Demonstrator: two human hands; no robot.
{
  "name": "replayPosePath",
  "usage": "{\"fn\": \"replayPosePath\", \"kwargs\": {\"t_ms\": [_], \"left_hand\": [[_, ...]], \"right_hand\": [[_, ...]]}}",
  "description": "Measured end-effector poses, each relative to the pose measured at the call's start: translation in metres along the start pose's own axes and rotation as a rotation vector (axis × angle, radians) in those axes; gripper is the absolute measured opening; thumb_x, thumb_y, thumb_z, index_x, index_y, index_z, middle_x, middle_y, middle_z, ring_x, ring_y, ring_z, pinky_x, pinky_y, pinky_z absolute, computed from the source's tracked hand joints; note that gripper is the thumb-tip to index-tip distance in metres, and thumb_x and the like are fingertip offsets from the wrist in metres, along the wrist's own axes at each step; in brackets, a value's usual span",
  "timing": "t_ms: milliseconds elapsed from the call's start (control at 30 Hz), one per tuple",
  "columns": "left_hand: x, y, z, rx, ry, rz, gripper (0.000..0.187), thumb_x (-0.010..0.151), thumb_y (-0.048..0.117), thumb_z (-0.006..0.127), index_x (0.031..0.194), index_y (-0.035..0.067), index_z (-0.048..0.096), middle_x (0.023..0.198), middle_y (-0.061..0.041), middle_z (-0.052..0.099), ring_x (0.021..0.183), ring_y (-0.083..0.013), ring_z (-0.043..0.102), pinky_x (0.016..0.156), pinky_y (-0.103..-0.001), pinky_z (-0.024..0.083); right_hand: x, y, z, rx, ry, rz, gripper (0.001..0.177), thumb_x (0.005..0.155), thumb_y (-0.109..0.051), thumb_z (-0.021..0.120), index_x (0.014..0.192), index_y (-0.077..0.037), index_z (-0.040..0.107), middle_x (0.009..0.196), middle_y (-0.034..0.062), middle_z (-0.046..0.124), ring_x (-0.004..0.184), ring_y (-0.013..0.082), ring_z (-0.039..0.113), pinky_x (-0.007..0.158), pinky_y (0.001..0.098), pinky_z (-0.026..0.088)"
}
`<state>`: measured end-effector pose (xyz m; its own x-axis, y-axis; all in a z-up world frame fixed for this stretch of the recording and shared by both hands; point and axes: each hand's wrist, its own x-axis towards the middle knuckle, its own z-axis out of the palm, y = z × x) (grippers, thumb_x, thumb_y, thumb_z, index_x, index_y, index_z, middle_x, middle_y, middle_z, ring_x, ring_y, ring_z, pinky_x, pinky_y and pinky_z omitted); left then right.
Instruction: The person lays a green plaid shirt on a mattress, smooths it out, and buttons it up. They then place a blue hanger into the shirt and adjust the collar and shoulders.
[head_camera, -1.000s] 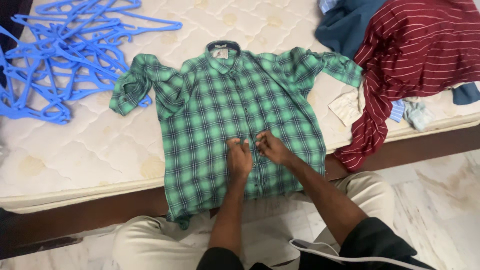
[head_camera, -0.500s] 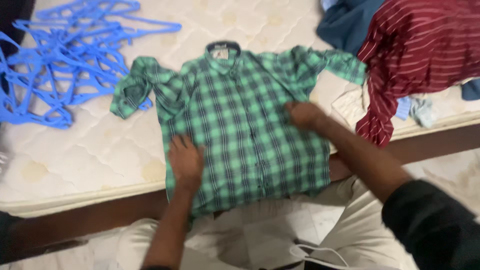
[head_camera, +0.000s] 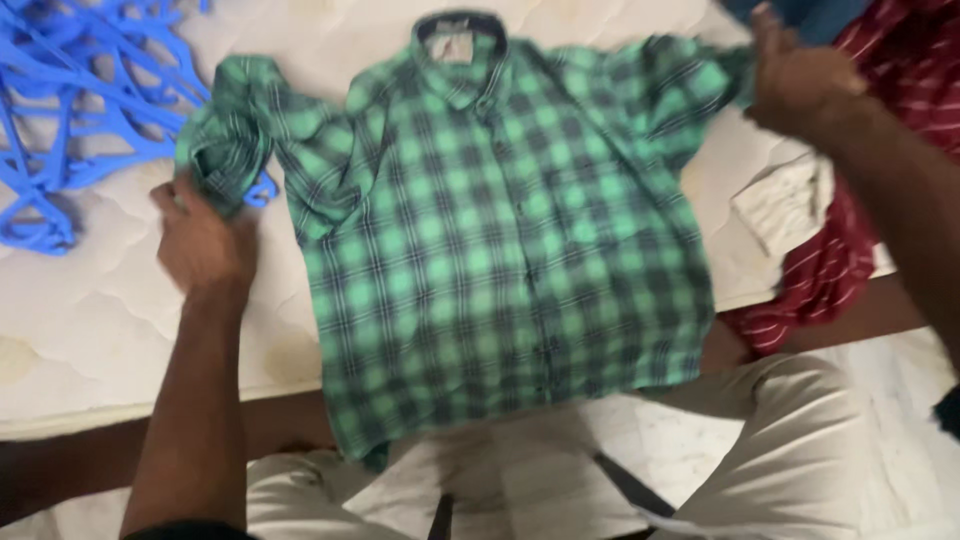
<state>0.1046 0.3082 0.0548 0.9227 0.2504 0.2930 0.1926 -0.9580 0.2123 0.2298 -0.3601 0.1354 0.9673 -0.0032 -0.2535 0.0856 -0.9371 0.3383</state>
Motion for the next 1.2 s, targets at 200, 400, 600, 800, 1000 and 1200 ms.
{"fn": "replayPosePath", "kwargs": {"t_ms": [200,400,600,800,1000,1200], "left_hand": [[0.011,-0.001,0.045,-0.234,-0.057,-0.142,0.079,0.084,0.039,0.092,0.142,0.006,0.05,0.132,-0.021,0.055,0.112,-0.0431,0.063,0.089,-0.053,0.052],[0.006,-0.055,0.052,-0.261,-0.005,-0.173,0.05,0.088,0.041,0.088,0.111,0.001,0.067,0.096,-0.022,0.072,0.089,-0.0427,0.07,0.081,-0.051,0.054],[0.008,-0.177,-0.004,-0.173,0.024,-0.106,0.039,0.098,0.036,0.08,0.104,-0.001,0.071,0.097,-0.02,0.072,0.088,-0.034,0.068,0.085,-0.049,0.053],[0.029,-0.184,-0.051,-0.086,-0.06,-0.067,0.039,0.092,0.035,0.079,0.11,0.002,0.068,0.106,-0.018,0.069,0.096,-0.0351,0.065,0.091,-0.05,0.052],[-0.021,-0.153,-0.065,0.001,-0.116,0.147,0.043,0.087,0.034,0.078,0.115,0.004,0.066,0.114,-0.016,0.066,0.104,-0.0361,0.062,0.096,-0.052,0.051],[-0.099,-0.016,-0.002,-0.317,0.003,0.15,0.036,0.093,0.04,0.078,0.106,0.008,0.068,0.092,-0.008,0.067,0.077,-0.0264,0.066,0.066,-0.041,0.054]], "right_hand": [[0.015,-0.002,0.035,-0.016,0.064,0.004,0.11,0.096,-0.057,0.061,0.165,-0.001,-0.006,0.165,0.0238,0.031,0.114,0.0458,0.065,0.082,0.0535,0.059],[0.041,-0.057,0.073,0.117,-0.046,0.106,0.059,0.103,-0.031,0.052,0.158,-0.011,0.045,0.157,0.028,0.038,0.098,0.0462,0.07,0.077,0.0491,0.061],[0.055,-0.018,0.107,0.303,0.53,-0.044,0.03,0.097,-0.015,0.068,0.127,-0.011,0.071,0.116,0.0217,0.071,0.097,0.0395,0.072,0.086,0.0505,0.059],[0.012,0.012,0.089,0.384,0.417,0.196,0.049,0.086,-0.026,0.079,0.133,-0.014,0.074,0.099,0.0237,0.074,0.084,0.043,0.072,0.076,0.0524,0.059],[-0.03,-0.009,0.146,0.514,0.75,0.108,0.042,0.097,-0.027,0.076,0.12,0.007,0.065,0.1,0.0214,0.074,0.09,0.036,0.073,0.077,0.0455,0.059],[-0.04,-0.049,0.165,1.589,0.312,0.322,0.041,0.109,-0.04,0.065,0.11,0.001,0.062,0.085,0.0101,0.07,0.067,0.0136,0.067,0.058,0.0265,0.053]]}}
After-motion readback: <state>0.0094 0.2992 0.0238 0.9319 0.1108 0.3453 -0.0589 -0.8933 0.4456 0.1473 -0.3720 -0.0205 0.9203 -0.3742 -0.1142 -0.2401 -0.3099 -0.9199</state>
